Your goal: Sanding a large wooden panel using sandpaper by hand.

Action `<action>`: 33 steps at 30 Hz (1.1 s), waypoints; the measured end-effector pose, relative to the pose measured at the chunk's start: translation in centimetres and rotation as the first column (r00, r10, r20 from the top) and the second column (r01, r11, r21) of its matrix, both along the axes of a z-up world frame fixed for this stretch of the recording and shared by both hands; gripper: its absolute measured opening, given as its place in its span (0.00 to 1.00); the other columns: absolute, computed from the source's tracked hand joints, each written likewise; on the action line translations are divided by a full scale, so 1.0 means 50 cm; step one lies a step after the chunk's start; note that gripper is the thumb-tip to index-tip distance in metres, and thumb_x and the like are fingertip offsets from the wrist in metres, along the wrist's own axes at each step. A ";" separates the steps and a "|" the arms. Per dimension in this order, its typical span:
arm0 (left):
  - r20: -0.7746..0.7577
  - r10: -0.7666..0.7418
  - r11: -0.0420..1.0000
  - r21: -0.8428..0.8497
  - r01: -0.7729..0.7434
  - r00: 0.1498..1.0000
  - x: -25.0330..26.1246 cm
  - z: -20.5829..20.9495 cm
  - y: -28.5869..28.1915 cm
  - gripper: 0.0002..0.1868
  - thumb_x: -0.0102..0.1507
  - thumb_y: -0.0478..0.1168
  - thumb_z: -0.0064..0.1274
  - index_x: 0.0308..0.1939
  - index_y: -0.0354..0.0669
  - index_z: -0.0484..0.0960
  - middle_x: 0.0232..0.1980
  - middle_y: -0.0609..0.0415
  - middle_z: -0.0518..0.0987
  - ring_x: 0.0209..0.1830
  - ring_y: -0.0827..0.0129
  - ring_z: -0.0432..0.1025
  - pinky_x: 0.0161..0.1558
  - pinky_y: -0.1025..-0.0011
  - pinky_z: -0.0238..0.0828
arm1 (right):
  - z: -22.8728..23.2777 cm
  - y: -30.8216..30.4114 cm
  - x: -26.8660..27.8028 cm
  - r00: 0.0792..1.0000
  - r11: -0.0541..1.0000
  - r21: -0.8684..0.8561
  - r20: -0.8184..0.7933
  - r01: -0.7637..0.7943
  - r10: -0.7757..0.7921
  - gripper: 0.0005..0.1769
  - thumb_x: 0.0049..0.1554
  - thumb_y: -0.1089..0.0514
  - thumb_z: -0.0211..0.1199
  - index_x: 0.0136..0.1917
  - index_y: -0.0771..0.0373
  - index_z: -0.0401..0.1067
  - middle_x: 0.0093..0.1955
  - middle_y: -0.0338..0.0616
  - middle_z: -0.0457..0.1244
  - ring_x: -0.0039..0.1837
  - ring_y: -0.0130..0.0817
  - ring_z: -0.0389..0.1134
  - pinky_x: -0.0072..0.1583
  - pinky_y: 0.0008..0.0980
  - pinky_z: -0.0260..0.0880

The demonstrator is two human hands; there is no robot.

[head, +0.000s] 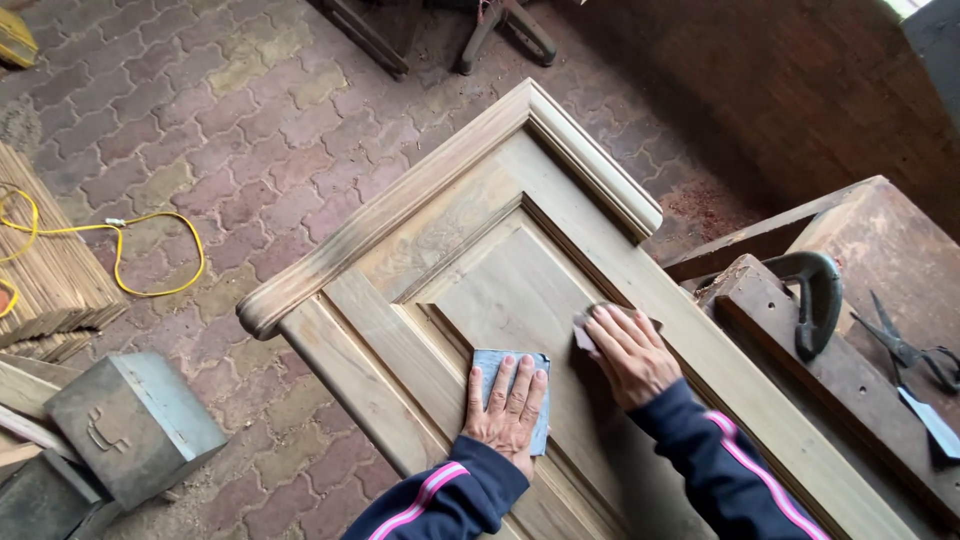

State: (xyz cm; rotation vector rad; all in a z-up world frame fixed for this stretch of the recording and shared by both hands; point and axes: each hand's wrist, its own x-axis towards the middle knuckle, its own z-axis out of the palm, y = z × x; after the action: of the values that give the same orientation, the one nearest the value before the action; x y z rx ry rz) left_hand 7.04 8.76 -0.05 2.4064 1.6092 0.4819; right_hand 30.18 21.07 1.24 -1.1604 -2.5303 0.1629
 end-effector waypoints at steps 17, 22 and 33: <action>0.038 -0.023 0.998 -0.051 0.025 0.999 -0.006 0.002 0.003 0.46 0.60 0.50 0.48 0.79 0.35 0.52 0.83 0.40 0.46 0.83 0.44 0.37 0.74 0.34 0.22 | -0.002 -0.005 -0.003 1.000 0.999 -0.042 -0.019 -0.010 0.009 0.29 0.58 0.54 0.60 0.72 0.62 0.66 0.75 0.54 0.59 0.78 0.50 0.56 0.75 0.55 0.53; -0.019 -0.020 0.998 -0.060 0.019 1.000 -0.003 -0.007 0.001 0.46 0.59 0.49 0.48 0.79 0.36 0.52 0.83 0.40 0.45 0.83 0.44 0.37 0.74 0.34 0.22 | -0.018 0.020 -0.016 1.000 1.000 -0.007 -0.011 -0.024 0.024 0.27 0.59 0.55 0.59 0.70 0.62 0.67 0.73 0.54 0.60 0.77 0.50 0.58 0.75 0.55 0.54; -0.047 -0.045 0.988 -0.149 0.038 0.998 -0.003 -0.024 0.001 0.41 0.58 0.46 0.47 0.75 0.40 0.56 0.84 0.41 0.46 0.84 0.44 0.37 0.74 0.33 0.22 | -0.076 0.108 -0.133 0.988 0.989 0.130 -0.143 0.072 -0.053 0.24 0.63 0.53 0.60 0.69 0.63 0.69 0.71 0.54 0.62 0.76 0.53 0.60 0.74 0.53 0.59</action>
State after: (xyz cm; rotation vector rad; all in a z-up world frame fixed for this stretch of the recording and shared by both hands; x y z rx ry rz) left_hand 6.90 8.79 -1.25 2.3539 1.5530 0.2857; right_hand 23.53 26.45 -2.56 -1.1333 -2.3420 0.0534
